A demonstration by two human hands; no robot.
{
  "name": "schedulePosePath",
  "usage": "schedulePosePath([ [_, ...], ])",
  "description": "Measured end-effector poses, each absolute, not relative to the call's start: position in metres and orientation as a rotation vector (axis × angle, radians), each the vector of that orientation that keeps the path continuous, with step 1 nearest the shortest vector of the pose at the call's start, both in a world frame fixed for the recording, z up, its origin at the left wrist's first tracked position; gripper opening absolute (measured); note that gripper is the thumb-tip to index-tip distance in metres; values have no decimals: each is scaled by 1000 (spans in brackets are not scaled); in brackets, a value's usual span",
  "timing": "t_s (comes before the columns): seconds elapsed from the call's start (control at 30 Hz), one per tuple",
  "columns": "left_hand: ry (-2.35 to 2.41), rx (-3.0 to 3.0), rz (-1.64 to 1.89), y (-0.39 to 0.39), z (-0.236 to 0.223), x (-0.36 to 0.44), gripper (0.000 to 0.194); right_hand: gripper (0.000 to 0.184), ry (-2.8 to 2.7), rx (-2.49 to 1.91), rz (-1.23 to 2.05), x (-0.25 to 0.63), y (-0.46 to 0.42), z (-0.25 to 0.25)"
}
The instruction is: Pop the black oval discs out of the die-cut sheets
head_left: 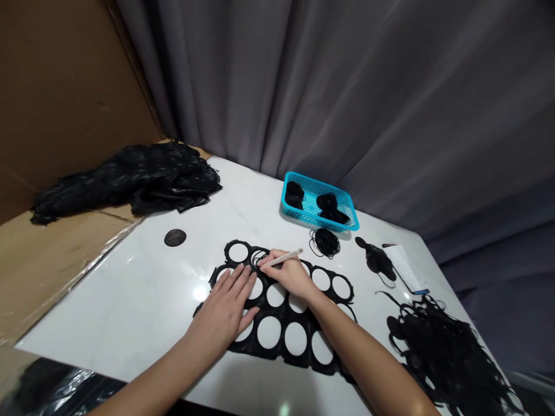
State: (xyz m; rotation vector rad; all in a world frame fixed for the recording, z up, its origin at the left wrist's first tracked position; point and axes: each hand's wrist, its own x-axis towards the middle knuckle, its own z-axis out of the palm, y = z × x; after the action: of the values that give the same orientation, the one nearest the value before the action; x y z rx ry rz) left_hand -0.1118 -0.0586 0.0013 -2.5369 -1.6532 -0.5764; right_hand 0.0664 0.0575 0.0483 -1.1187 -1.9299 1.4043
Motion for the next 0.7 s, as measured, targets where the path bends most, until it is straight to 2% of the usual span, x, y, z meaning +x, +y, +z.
schedulePosePath([
  [0.37,-1646,-2538,-555,-58,3,-112,54,6,-2018,-1114,1334,67,60,49],
  [0.7,-1653,-2482,-523,-60,7,-111,54,13,-2420,-886,792,69,39,37],
])
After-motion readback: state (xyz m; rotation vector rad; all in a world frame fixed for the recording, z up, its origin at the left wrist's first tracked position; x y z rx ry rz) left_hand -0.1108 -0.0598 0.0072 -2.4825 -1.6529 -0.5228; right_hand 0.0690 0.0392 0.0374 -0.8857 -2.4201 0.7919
